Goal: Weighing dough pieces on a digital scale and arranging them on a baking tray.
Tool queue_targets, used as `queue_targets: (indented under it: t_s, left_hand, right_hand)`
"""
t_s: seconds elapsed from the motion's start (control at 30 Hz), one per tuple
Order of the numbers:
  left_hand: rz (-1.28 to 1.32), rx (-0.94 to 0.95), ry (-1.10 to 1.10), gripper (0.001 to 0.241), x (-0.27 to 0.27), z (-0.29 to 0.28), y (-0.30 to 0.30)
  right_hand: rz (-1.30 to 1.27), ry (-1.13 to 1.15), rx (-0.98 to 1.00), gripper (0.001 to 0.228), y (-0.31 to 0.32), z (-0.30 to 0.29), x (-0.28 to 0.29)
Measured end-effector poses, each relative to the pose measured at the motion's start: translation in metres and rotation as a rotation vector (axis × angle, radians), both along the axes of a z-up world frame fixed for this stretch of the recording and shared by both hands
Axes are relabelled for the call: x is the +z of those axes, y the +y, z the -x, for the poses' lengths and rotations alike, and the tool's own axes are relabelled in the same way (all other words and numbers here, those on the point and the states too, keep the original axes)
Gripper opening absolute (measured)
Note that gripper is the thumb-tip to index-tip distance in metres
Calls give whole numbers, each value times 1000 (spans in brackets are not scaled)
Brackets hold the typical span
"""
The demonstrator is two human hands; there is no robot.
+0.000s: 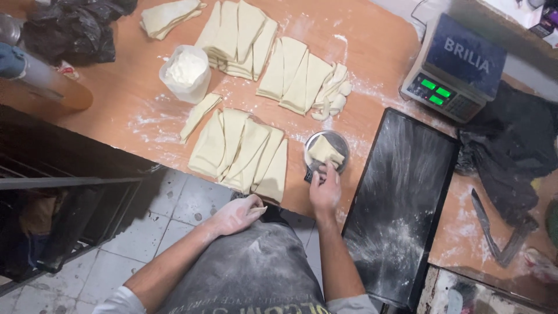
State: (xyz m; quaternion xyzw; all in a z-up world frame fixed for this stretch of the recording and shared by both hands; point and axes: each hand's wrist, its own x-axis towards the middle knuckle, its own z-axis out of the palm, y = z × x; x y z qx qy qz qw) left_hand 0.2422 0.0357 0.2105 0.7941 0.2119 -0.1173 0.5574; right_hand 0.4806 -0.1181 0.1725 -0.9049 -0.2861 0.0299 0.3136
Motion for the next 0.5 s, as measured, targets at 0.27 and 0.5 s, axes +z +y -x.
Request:
queue_targets:
  t_s: [0.27,0.5]
  left_hand:
    - [16,-98,92,37,11,-11,-9]
    - [-84,-82,60,36,3,10,-13]
  right_hand:
    - [154,-28,152,29,-1,2,-41]
    - [677,-2,273,29,61,-31,-81]
